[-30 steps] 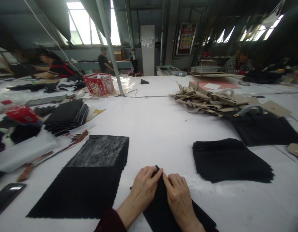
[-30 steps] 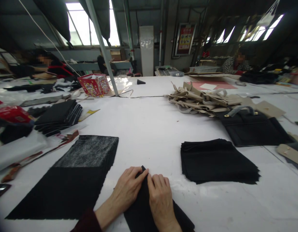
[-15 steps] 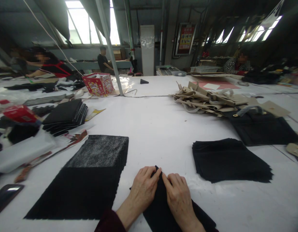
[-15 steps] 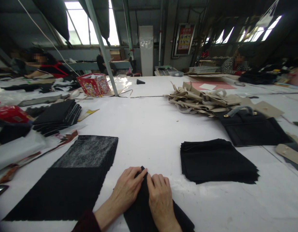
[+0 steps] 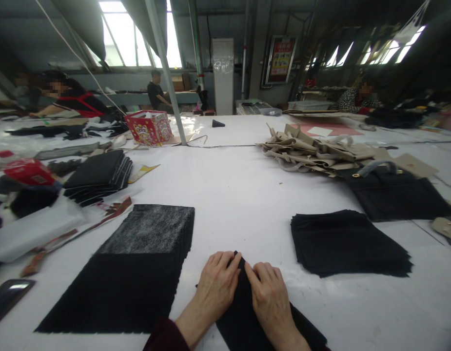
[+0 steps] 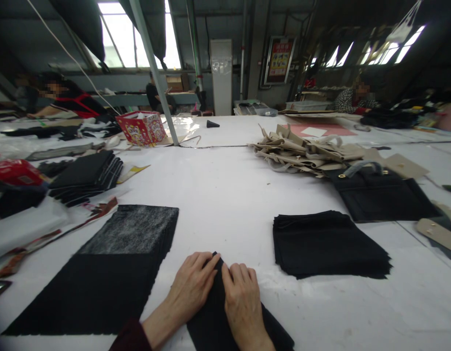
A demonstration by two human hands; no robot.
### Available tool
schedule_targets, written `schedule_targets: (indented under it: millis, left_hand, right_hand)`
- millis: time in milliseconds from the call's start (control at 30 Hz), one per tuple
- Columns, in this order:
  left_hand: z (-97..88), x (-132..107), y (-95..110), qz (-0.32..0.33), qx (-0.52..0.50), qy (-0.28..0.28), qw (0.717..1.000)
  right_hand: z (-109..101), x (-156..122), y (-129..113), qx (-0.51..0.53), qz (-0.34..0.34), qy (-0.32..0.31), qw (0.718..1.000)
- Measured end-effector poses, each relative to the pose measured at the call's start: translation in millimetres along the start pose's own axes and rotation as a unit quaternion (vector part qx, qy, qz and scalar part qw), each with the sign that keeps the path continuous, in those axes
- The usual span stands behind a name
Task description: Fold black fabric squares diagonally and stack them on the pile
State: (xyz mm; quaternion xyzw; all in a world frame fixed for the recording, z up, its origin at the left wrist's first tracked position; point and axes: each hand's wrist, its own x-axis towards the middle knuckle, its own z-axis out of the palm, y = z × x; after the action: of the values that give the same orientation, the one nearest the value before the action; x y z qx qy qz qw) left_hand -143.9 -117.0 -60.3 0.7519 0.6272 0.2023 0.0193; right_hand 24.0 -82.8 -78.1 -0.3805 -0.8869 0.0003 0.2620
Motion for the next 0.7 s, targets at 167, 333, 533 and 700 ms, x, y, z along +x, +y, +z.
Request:
schedule_targets:
  millis: [167, 333, 533, 700]
  left_hand:
    - [0.0, -0.5, 0.6, -0.013, 0.001, -0.007, 1.000]
    - [-2.5, 2.1, 0.0, -0.015, 0.000, -0.024, 1.000]
    - [-6.2, 4.0, -0.1, 0.003, 0.011, -0.038, 0.999]
    - [-8.0, 5.5, 0.0, 0.005, 0.015, -0.037, 0.999]
  right_hand:
    - [0.2, 0.4, -0.1, 0.000, -0.001, 0.002, 1.000]
    - [-1.4, 1.5, -1.6, -0.002, -0.002, 0.012, 1.000]
    - [-4.5, 3.0, -2.6, -0.001, 0.000, -0.001, 1.000]
    - [-3.6, 2.1, -1.8, -0.003, -0.001, -0.004, 1.000]
